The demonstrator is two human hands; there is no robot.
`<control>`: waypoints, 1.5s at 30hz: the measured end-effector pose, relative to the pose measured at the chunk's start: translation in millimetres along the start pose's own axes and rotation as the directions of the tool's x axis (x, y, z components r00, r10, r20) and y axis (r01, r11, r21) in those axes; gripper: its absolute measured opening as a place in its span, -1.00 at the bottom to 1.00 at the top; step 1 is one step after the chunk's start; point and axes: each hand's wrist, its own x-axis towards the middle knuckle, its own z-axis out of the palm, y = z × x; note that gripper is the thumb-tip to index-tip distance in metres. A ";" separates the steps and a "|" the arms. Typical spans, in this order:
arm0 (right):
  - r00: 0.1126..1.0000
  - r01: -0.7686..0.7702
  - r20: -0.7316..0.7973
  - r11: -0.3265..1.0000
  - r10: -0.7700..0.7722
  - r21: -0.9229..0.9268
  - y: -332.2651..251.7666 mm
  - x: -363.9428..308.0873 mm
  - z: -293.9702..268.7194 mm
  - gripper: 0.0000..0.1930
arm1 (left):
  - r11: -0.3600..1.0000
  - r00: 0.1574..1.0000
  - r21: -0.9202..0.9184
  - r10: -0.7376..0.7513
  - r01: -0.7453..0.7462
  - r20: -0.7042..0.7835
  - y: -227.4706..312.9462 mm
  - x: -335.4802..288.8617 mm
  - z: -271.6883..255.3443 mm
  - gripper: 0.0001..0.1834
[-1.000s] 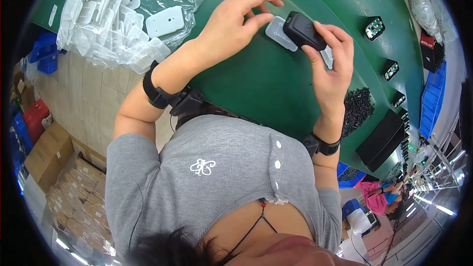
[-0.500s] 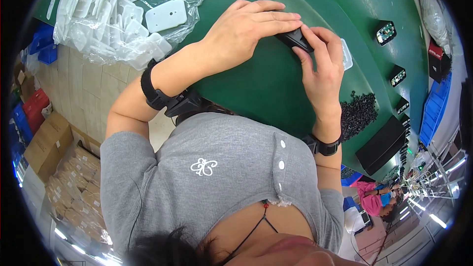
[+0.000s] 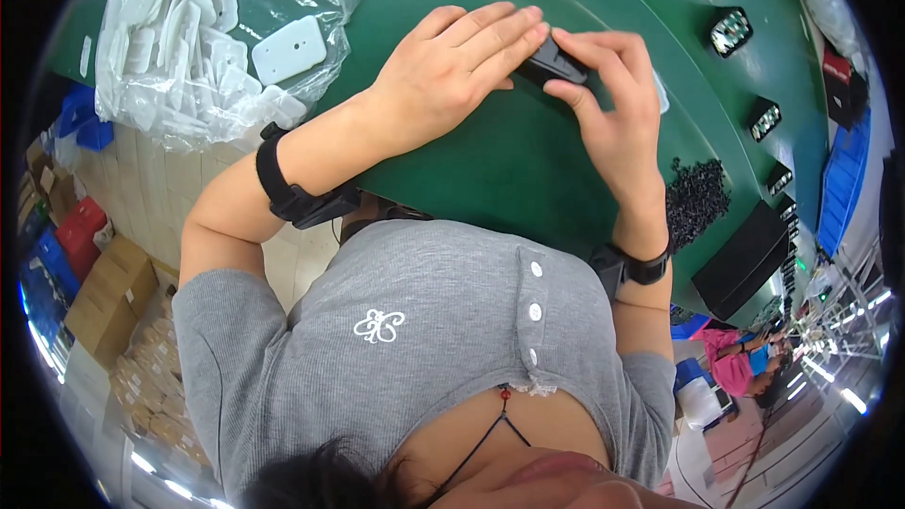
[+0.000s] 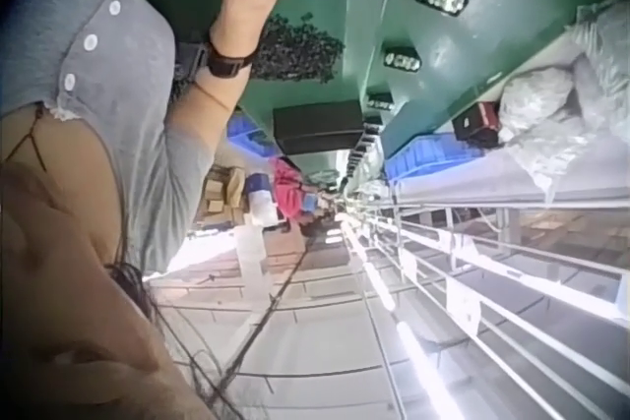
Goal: The person picks up a white plastic plate and a screw, inserts the screw into the plate, and places the assembly onto a black electronic device. They then press the plate onto the device and place the completed unit into a row on the table.
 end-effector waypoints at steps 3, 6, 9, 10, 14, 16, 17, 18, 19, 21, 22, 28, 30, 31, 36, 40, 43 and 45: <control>0.980 -0.197 0.031 0.955 0.195 0.221 3.2 8.9 -10.0 -0.58 | 1.000 0.998 0.006 0.004 -0.004 -0.057 -5.6 13.7 10.5 -0.43; 0.905 -0.379 0.084 0.700 0.417 0.606 7.3 4.1 -11.8 -0.57 | 0.995 0.994 -0.097 -0.003 -0.007 -0.106 -6.7 34.4 2.0 -0.56; 0.903 -0.149 -0.081 0.486 0.421 0.861 -0.9 -5.9 -7.8 -0.52 | 0.394 0.803 -0.769 -0.540 0.504 0.250 15.7 47.6 -2.0 -0.61; 0.905 -0.141 -0.089 0.491 0.416 0.860 -2.6 -2.9 -8.2 -0.52 | 0.302 0.787 -0.796 -0.528 0.526 0.320 20.8 52.8 0.7 -0.59; 0.863 -0.057 -0.259 0.594 0.433 0.802 6.6 23.1 -21.8 -0.58 | 0.191 0.786 -0.845 -0.510 0.499 0.349 18.1 79.9 13.7 -0.56; 0.902 -0.119 -0.256 0.769 0.348 0.628 22.8 43.4 -40.1 -0.62 | 0.176 0.799 -0.866 -0.504 0.467 0.329 12.5 83.5 23.9 -0.55; 0.910 -0.082 -0.309 0.852 0.275 0.517 40.1 55.9 -44.9 -0.66 | 0.253 0.814 -0.866 -0.522 0.432 0.254 12.1 83.0 27.1 -0.56; 0.902 -0.125 -0.333 0.904 0.275 0.409 56.7 69.5 -48.8 -0.67 | 0.334 0.821 -0.852 -0.543 0.404 0.176 10.1 79.2 29.2 -0.57; 0.918 -0.189 -0.283 0.935 0.277 0.302 75.0 83.0 -56.0 -0.68 | 0.473 0.862 -0.802 -0.498 0.365 0.098 10.0 73.0 29.1 -0.58; 0.947 -0.237 -0.200 0.967 0.251 0.092 110.2 103.3 -68.9 -0.69 | 0.624 0.909 -0.713 -0.414 0.320 0.046 13.9 59.3 16.9 -0.64; 0.951 -0.251 -0.191 0.968 0.242 -0.025 126.2 104.0 -83.3 -0.69 | 0.637 0.933 -0.715 -0.356 0.289 0.060 16.6 57.8 10.4 -0.65; 0.945 -0.317 -0.100 0.948 0.313 -0.029 162.7 118.9 -96.7 -0.76 | 0.905 0.931 -0.331 -0.332 0.268 -0.152 -4.4 -2.1 -51.2 -0.73; 0.937 -0.343 -0.104 0.936 0.335 -0.083 165.8 121.6 -92.3 -0.73 | 0.888 0.872 -0.187 -0.453 0.421 -0.187 -20.5 -22.8 -72.1 -0.82; 0.938 -0.340 -0.099 0.937 0.332 -0.079 163.5 121.7 -91.0 -0.73 | 0.849 0.818 -0.124 -0.528 0.514 -0.227 -29.2 -33.3 -81.3 -0.83; 0.935 -0.229 -0.313 0.957 0.166 -0.176 129.9 109.9 -102.1 -0.68 | 0.787 0.840 0.303 -0.534 0.537 -0.100 -47.3 -67.9 -116.7 -0.59; 0.928 -0.159 -0.360 0.974 0.092 -0.161 75.1 75.3 -104.4 -0.71 | 0.789 0.858 0.428 -0.511 0.442 0.056 -38.4 -70.0 -109.4 -0.43; 0.922 -0.171 -0.372 0.973 0.103 -0.157 47.6 38.5 -94.9 -0.76 | 0.801 0.870 0.423 -0.489 0.424 0.054 -42.6 -79.8 -103.1 -0.47; 0.891 -0.239 -0.428 0.957 0.149 -0.165 39.6 2.0 -100.2 -0.79 | 0.837 0.894 0.388 -0.443 0.385 0.069 -49.8 -75.5 -100.1 -0.50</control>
